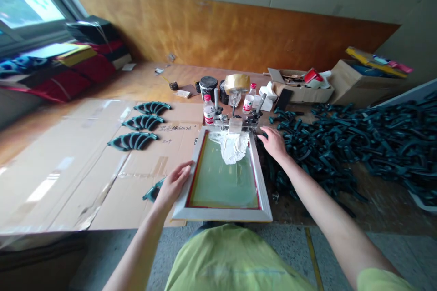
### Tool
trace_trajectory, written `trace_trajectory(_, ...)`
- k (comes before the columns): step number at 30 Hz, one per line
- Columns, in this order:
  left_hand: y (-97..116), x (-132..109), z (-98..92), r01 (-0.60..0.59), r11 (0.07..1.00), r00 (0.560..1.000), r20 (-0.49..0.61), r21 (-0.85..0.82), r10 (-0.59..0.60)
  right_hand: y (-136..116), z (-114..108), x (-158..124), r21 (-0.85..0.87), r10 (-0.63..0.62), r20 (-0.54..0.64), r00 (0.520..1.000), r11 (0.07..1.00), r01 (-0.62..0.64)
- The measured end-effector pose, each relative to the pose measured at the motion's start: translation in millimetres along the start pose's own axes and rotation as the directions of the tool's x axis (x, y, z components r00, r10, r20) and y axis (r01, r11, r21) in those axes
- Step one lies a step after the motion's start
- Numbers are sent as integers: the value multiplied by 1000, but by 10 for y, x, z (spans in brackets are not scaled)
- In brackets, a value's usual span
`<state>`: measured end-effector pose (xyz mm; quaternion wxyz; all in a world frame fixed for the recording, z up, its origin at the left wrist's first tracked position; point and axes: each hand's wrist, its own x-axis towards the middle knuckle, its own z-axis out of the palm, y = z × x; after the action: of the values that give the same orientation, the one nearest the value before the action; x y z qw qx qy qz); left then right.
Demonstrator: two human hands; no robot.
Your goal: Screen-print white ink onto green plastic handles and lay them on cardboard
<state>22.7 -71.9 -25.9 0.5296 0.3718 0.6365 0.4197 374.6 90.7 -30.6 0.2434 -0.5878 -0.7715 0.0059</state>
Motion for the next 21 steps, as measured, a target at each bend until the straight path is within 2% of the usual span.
trace_trajectory(2,-254,41,58,32,999,999,-18,-20,-32,-257,29,214,30,-144,-4,989,989,145)
trace_trajectory(4,-443,115,106,29,1000,998,-57,-9,-30,-534,118,386,7,-247,83,966,969,247)
trace_trajectory(6,-563,183,126,23,1000,997,-67,11,-22,-734,219,482,-38,-257,236,937,961,273)
trace_trajectory(8,-626,221,122,23,999,998,-61,24,-22,-822,294,491,-95,-189,379,906,966,241)
trace_trajectory(10,-653,230,111,30,999,997,-65,24,-29,-824,329,424,-135,-127,449,885,969,208)
trace_trajectory(12,-664,224,104,43,999,997,-71,8,-43,-786,327,299,-122,-152,459,876,965,231)
trace_trajectory(14,-674,218,103,59,998,995,-76,2,-59,-738,298,139,-51,-259,469,844,946,319)
trace_trajectory(18,-711,222,107,69,997,994,-85,31,-67,-640,185,-149,87,-446,515,732,876,474)
trace_trajectory(21,-722,225,111,63,998,994,-95,28,-61,-563,84,-192,160,-534,525,662,827,539)
